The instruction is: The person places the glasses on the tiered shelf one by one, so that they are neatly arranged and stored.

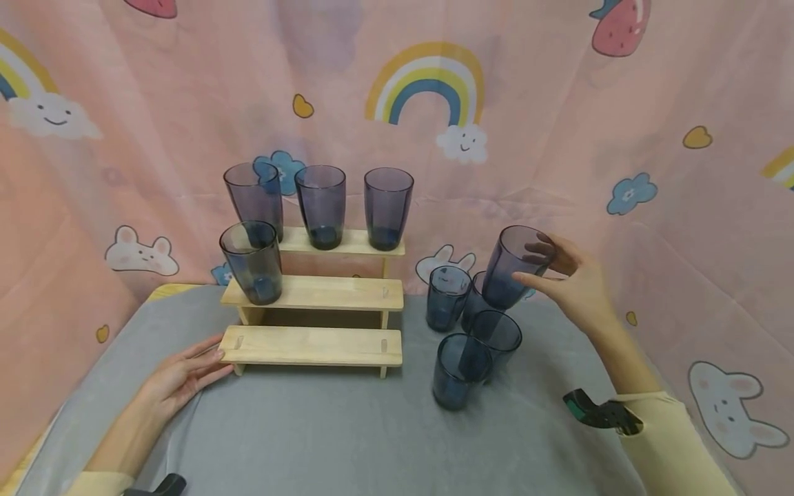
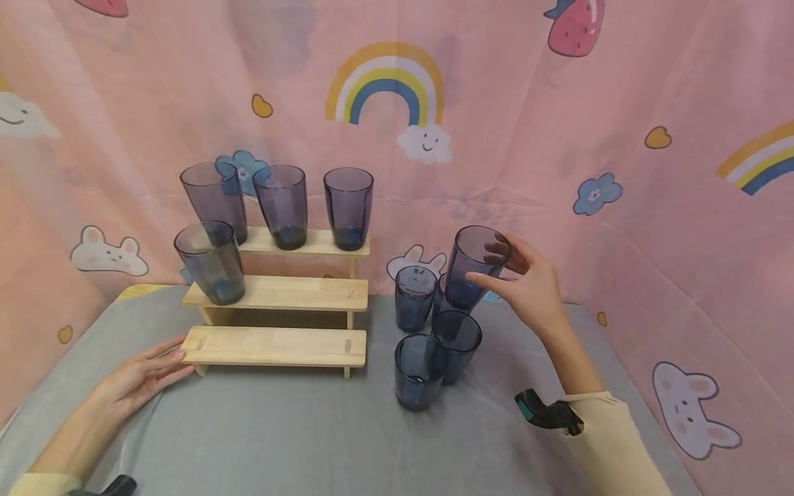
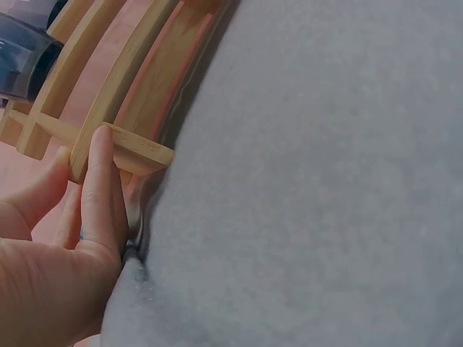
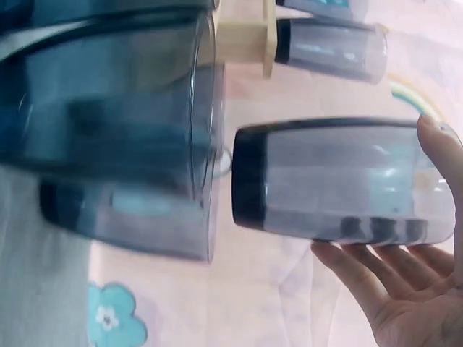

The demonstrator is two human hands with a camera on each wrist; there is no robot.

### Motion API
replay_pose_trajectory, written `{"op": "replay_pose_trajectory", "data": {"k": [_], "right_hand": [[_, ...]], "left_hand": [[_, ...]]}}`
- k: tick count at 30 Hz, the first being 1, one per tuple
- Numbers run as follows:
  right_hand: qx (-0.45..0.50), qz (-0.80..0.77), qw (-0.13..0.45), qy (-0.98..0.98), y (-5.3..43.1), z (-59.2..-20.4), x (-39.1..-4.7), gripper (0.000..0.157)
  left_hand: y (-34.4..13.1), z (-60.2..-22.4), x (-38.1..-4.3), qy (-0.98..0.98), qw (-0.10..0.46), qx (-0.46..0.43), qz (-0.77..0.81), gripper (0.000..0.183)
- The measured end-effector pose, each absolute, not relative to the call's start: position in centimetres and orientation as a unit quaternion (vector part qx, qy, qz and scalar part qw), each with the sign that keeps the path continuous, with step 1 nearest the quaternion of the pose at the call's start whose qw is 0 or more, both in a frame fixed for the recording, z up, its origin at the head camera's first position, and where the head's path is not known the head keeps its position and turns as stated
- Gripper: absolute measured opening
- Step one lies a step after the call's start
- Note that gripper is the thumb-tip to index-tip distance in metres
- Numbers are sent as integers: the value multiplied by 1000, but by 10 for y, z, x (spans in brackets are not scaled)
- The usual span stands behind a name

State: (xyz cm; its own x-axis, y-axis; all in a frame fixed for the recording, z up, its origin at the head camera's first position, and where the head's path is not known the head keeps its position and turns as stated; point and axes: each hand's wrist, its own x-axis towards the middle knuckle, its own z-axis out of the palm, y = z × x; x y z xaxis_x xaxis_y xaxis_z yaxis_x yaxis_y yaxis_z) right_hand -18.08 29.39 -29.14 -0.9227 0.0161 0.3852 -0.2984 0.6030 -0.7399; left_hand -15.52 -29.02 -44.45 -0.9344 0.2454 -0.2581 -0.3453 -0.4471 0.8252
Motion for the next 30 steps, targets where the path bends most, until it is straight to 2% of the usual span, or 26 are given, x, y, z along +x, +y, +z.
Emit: {"op": "replay_pose_trajectory", "data": {"k": [17,30], "right_hand": [[119,483,168,-851,234,-285,-201,74],[183,499,141,-835,185,-278,-208,77]], "left_hand": [[-293,-444,-155,488,170,-57,854,30],[-289,-451,-157,510,162,-68,842,26]]}}
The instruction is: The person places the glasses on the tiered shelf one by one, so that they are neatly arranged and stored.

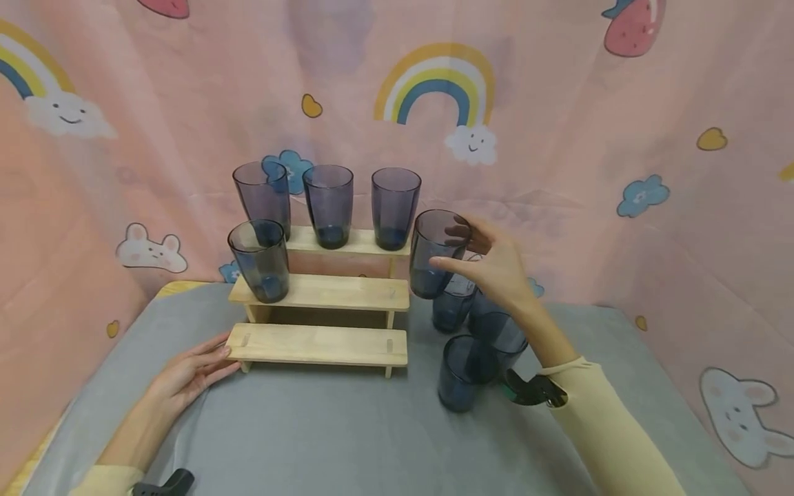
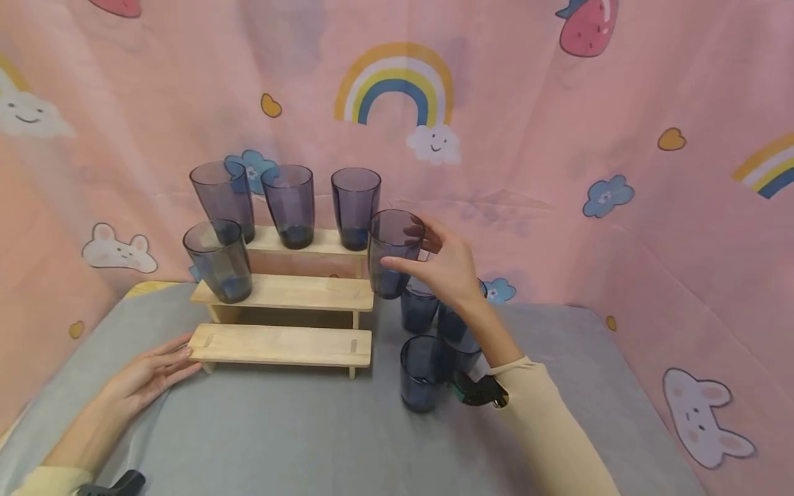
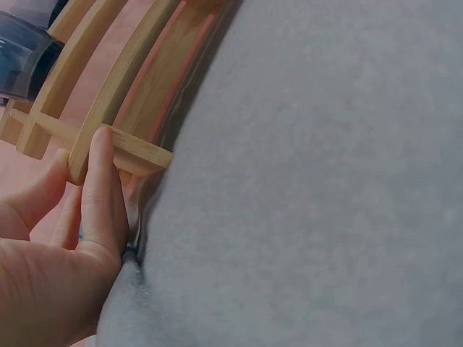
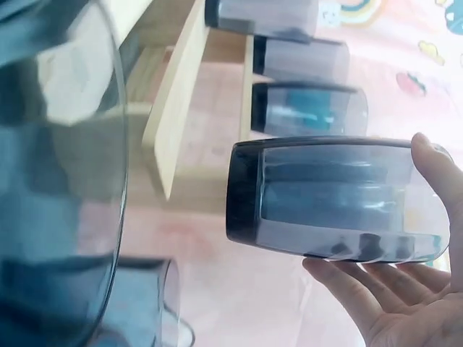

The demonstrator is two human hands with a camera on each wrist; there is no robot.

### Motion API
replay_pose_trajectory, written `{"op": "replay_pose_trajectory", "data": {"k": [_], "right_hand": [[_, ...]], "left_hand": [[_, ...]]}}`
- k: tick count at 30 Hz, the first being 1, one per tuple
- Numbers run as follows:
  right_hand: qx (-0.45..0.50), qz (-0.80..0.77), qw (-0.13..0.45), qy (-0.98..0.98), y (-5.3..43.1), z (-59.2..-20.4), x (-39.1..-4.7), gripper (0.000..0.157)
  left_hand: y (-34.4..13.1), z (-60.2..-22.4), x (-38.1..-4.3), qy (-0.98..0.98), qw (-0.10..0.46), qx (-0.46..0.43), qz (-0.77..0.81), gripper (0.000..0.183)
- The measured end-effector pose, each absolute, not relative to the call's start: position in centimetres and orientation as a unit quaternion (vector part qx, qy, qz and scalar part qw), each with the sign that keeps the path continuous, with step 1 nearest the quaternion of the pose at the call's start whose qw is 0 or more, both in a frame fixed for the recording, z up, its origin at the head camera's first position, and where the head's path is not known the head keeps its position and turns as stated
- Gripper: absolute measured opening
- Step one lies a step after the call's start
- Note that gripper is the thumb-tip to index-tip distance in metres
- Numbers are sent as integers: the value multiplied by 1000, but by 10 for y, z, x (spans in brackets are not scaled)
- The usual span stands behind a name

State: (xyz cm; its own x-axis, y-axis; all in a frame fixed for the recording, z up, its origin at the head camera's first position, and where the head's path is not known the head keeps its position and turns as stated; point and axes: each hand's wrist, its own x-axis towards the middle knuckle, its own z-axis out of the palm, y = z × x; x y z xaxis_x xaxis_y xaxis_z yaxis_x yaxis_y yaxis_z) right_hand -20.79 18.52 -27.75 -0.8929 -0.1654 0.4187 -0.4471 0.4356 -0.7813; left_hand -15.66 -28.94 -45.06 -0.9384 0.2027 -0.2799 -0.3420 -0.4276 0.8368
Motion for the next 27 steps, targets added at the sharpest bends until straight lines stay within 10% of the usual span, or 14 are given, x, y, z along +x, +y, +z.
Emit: {"op": "replay_pose_trajectory", "data": {"k": [27], "right_hand": [[189,558,99,-802,92,-282,-215,84]], "left_hand": [[-289,-446,-157,508,168,-75,842,29]]}}
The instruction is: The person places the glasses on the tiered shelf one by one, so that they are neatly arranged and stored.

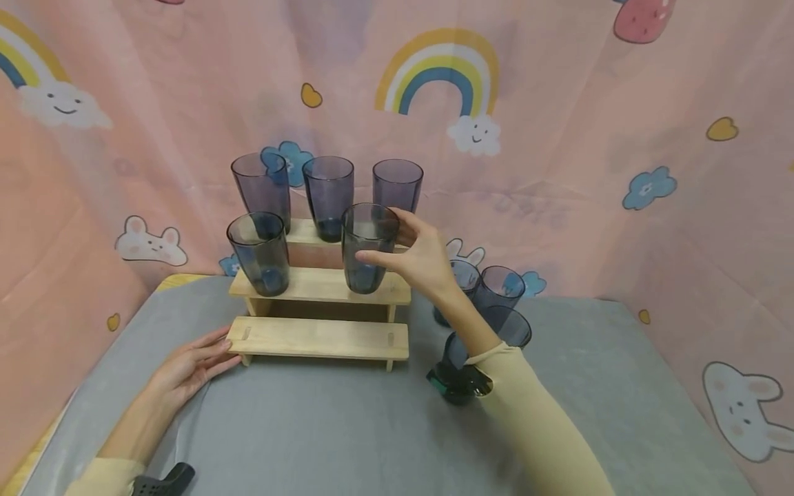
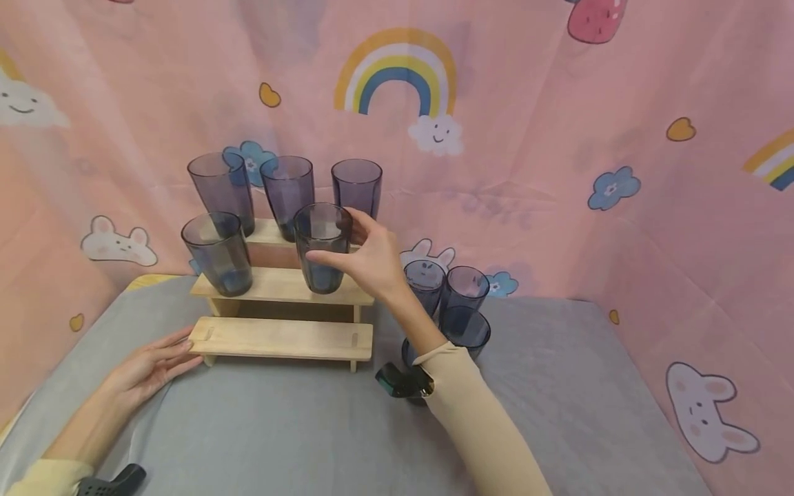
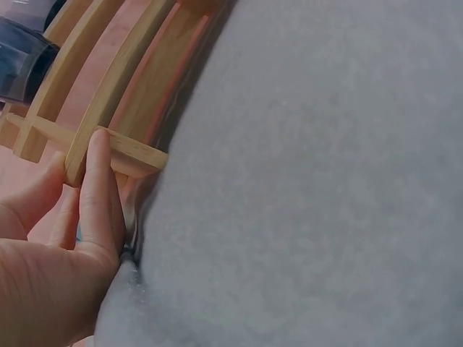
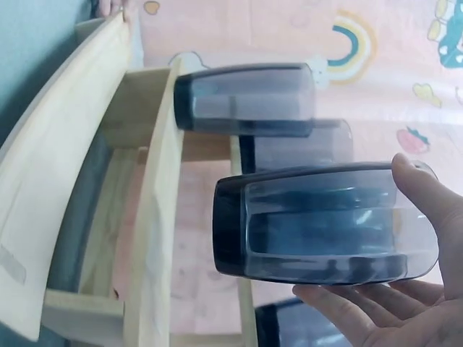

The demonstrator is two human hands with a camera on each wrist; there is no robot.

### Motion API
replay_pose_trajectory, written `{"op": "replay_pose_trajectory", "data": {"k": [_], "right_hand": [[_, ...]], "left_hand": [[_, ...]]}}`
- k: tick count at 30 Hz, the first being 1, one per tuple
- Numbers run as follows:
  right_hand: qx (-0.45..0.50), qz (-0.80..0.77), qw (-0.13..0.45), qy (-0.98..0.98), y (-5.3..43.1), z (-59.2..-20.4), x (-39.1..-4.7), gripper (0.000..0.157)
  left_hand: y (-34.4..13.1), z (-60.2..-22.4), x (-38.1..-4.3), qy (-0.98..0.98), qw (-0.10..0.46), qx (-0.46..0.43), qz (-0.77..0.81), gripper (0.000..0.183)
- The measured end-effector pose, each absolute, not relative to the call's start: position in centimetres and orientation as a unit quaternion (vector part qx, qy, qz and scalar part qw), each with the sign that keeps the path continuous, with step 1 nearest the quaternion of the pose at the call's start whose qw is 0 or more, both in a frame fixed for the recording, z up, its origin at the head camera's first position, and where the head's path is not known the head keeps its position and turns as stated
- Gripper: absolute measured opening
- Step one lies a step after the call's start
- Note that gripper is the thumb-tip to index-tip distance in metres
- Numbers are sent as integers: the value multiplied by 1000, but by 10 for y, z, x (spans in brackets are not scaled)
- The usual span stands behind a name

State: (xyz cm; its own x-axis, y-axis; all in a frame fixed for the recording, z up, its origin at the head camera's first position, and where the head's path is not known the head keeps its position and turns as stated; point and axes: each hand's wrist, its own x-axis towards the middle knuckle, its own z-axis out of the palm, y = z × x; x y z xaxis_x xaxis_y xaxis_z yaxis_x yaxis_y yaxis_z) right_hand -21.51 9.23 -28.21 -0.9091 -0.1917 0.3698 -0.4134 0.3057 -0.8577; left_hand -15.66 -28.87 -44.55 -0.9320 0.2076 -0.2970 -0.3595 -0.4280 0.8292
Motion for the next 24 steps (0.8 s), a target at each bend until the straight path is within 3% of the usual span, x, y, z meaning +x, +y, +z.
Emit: {"op": "replay_pose_trajectory", "data": {"k": [24], "right_hand": [[175,536,99,-820,34,-312,-231,88]], "left_hand": [[-290,-446,-156,506,167,-78,843,24]]}}
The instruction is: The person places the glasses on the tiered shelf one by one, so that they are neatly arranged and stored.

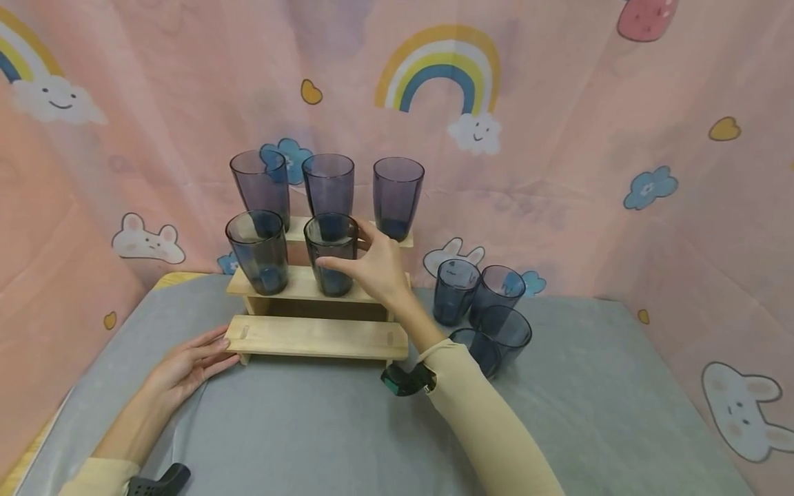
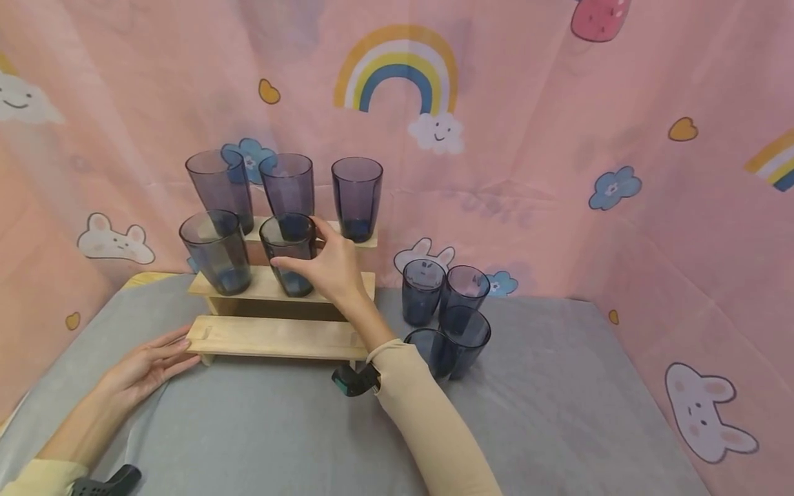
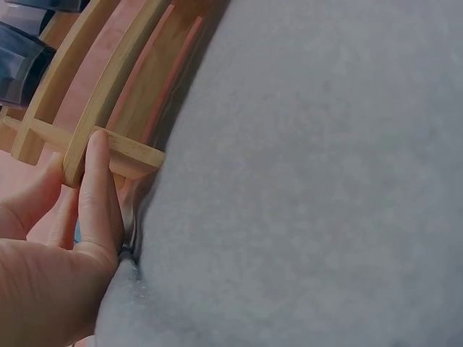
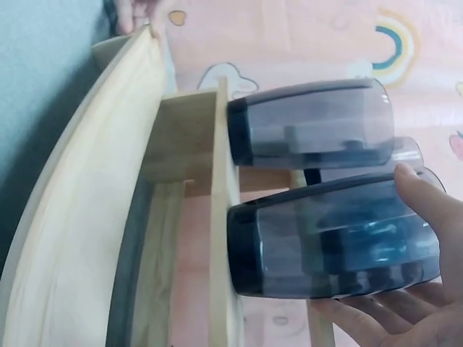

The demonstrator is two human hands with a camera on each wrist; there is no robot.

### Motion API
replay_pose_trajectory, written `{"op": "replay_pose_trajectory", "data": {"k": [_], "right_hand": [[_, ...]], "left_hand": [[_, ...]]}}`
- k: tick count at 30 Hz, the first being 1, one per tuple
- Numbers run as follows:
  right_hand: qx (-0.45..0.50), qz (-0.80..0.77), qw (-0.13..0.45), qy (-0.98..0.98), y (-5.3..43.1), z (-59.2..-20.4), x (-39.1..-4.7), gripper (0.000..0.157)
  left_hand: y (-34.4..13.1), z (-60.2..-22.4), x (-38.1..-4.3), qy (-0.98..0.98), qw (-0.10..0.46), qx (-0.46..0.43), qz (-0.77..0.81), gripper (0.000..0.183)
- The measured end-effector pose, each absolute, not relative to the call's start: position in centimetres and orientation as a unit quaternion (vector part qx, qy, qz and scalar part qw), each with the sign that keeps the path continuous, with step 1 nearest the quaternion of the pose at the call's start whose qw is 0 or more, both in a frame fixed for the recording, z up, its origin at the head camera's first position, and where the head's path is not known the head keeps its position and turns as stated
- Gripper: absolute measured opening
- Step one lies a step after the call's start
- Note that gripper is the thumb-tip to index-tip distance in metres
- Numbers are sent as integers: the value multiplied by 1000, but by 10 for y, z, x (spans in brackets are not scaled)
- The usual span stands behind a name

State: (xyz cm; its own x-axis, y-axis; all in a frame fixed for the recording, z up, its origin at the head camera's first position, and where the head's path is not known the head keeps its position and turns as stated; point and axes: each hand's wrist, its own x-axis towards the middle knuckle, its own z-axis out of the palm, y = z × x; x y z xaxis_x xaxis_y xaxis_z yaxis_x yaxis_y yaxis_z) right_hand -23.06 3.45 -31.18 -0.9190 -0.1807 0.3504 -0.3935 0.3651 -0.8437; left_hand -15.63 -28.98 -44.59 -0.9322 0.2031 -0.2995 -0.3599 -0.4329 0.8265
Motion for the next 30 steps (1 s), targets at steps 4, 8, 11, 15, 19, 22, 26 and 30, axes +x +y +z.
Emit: {"op": "replay_pose_trajectory", "data": {"k": [4,8,11,15,19,22,26,30], "right_hand": [[174,531,102,-823,31,-313,-230,88],[167,528,99,-827,29,-312,-230,87],[161,528,88,-829,29,-312,-230,87],[162,528,69,-831,31,-311,-229,87],[168,527,50,-831,34,-307,-227,88],[172,522,36,-835,39,-301,-224,89],[180,510,26,-841,55,-292,-217,83],[196,494,14,-847,78,-284,-209,74]], "left_hand": [[-289,-445,-156,497,169,-72,848,27],[-289,-444,-156,501,170,-67,846,32],[-289,-443,-156,495,171,-65,850,29],[-288,-443,-155,483,173,-67,856,26],[-287,-442,-155,480,171,-68,858,28],[-288,-442,-154,480,169,-75,858,29],[-288,-443,-154,483,169,-80,856,27],[-287,-443,-154,481,173,-76,856,27]]}}
